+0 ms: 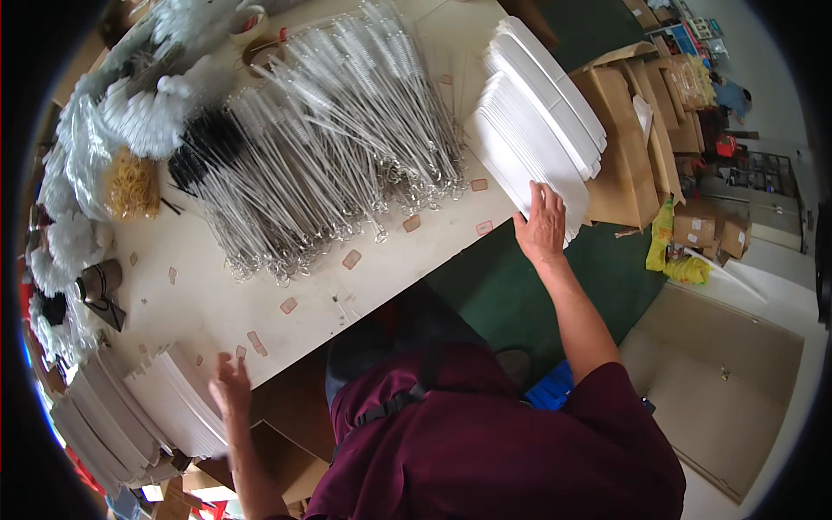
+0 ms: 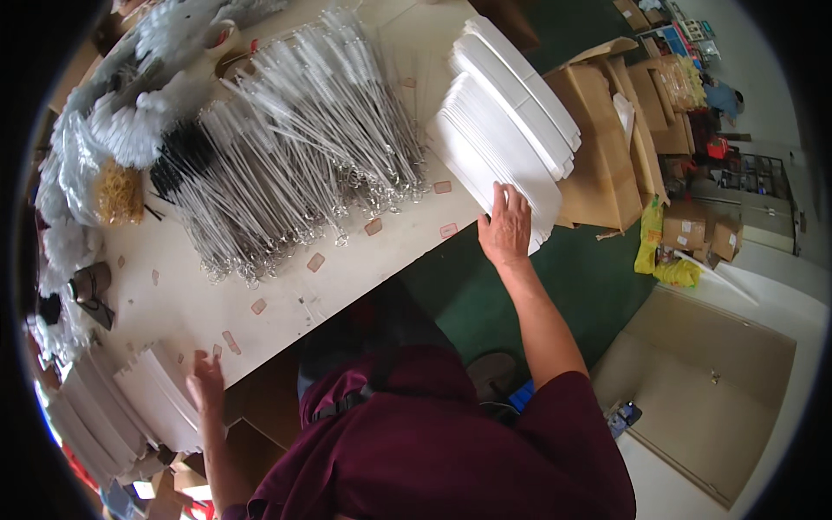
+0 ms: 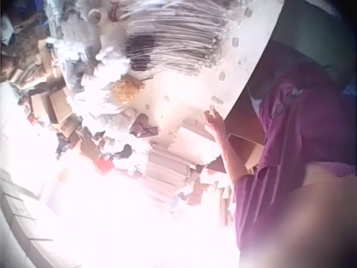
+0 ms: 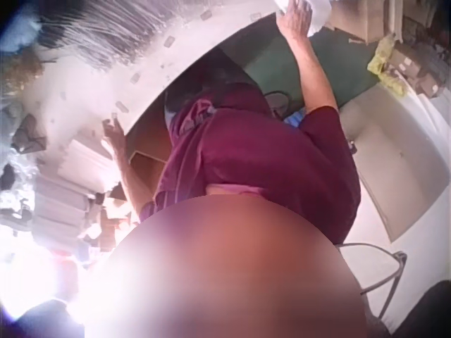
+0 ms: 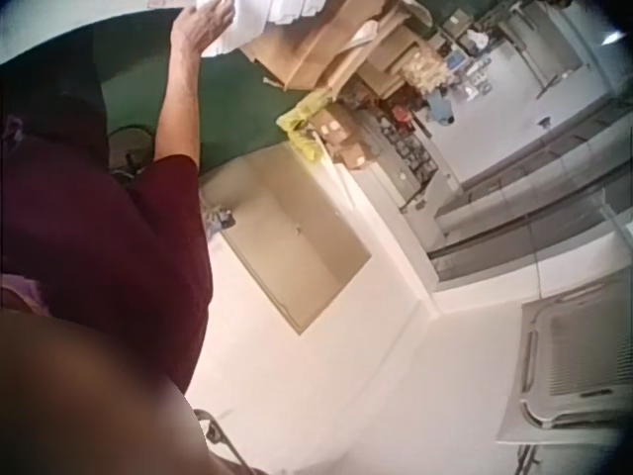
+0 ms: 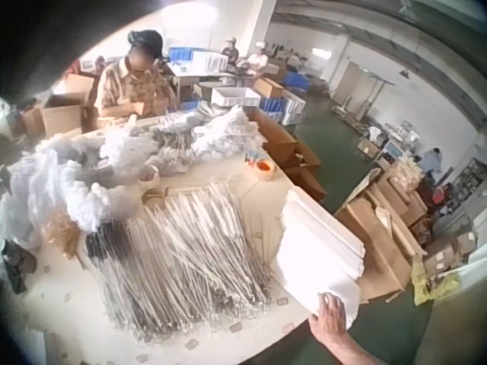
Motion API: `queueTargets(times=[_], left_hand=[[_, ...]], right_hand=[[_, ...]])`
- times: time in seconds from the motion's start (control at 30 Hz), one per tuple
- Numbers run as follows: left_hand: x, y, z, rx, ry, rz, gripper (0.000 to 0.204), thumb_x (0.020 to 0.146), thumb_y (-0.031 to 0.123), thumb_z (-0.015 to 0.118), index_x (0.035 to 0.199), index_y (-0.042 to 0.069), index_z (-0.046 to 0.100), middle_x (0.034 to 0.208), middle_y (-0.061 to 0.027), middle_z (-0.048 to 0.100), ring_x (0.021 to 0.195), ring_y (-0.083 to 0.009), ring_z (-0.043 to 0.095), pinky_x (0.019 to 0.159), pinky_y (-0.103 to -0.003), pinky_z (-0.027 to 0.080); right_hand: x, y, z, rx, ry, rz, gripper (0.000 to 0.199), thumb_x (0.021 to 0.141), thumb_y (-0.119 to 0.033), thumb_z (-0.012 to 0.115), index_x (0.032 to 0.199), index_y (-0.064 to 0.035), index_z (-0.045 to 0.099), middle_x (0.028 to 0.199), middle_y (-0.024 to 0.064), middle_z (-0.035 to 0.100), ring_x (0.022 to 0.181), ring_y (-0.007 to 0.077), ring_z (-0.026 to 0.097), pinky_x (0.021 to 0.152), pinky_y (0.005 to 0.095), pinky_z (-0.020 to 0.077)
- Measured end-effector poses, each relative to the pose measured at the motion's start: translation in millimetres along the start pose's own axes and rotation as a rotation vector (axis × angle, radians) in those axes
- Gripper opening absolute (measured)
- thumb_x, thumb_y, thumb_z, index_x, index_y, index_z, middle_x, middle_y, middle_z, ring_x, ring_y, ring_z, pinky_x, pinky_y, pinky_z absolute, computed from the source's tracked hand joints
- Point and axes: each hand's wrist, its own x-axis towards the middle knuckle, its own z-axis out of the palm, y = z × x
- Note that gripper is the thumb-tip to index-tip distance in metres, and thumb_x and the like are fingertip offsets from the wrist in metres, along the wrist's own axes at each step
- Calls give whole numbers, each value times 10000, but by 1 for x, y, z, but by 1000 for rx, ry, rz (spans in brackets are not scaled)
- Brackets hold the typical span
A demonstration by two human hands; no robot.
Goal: Packing bundles of brushes into long cardboard boxes.
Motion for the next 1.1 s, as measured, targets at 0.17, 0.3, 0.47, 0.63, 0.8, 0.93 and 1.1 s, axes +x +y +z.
queueTargets(times=[0.17,0.3,0.47,0.63,0.8,0.93,1.1], left_hand=[[-3,75,32,-131,-184,205,260,882,154,732,1099,49,634,835,-157,687,698,-296,691,655,-413,552],[1,111,34,-156,-220,270,250,883,142,721,1090,30,635,859,-165,696,701,-293,686,683,-405,547],[9,138,28,-166,-231,322,271,875,143,722,1105,28,638,891,-176,700,757,-303,688,704,-419,544],[19,155,31,-169,-247,371,280,875,149,721,1115,32,636,908,-178,700,798,-324,695,718,-431,548],[23,166,35,-161,-276,424,285,877,158,723,1120,38,633,927,-177,703,830,-340,703,731,-451,549],[21,170,32,-151,-324,417,279,878,152,719,1119,40,634,958,-180,705,846,-350,704,744,-453,553],[16,207,10,-205,-193,588,288,855,105,723,1125,38,650,1031,-176,700,928,-367,693,795,-451,559]], right_hand=[[0,31,18,-94,-58,-42,809,781,-152,818,1471,-49,407,1410,164,463,1280,361,469,1111,473,365],[1,37,25,-95,23,-88,783,800,-128,784,1470,-42,388,1397,156,453,1233,348,486,1077,465,383],[3,41,15,-43,-10,-54,773,793,-110,775,1465,-26,403,1387,175,466,1243,361,479,1098,483,361],[6,45,12,-29,-20,-30,767,794,-112,776,1461,-16,411,1376,186,479,1264,370,467,1123,495,340],[8,47,10,-54,30,-46,727,780,-86,757,1428,1,441,1355,190,481,1257,375,464,1124,492,341],[11,50,1,-52,72,-36,700,779,-55,724,1418,10,445,1324,212,477,1231,386,471,1117,495,349],[22,17,-33,232,121,-39,717,769,-30,707,1431,5,434,1334,237,466,1231,420,504,1058,477,443]])
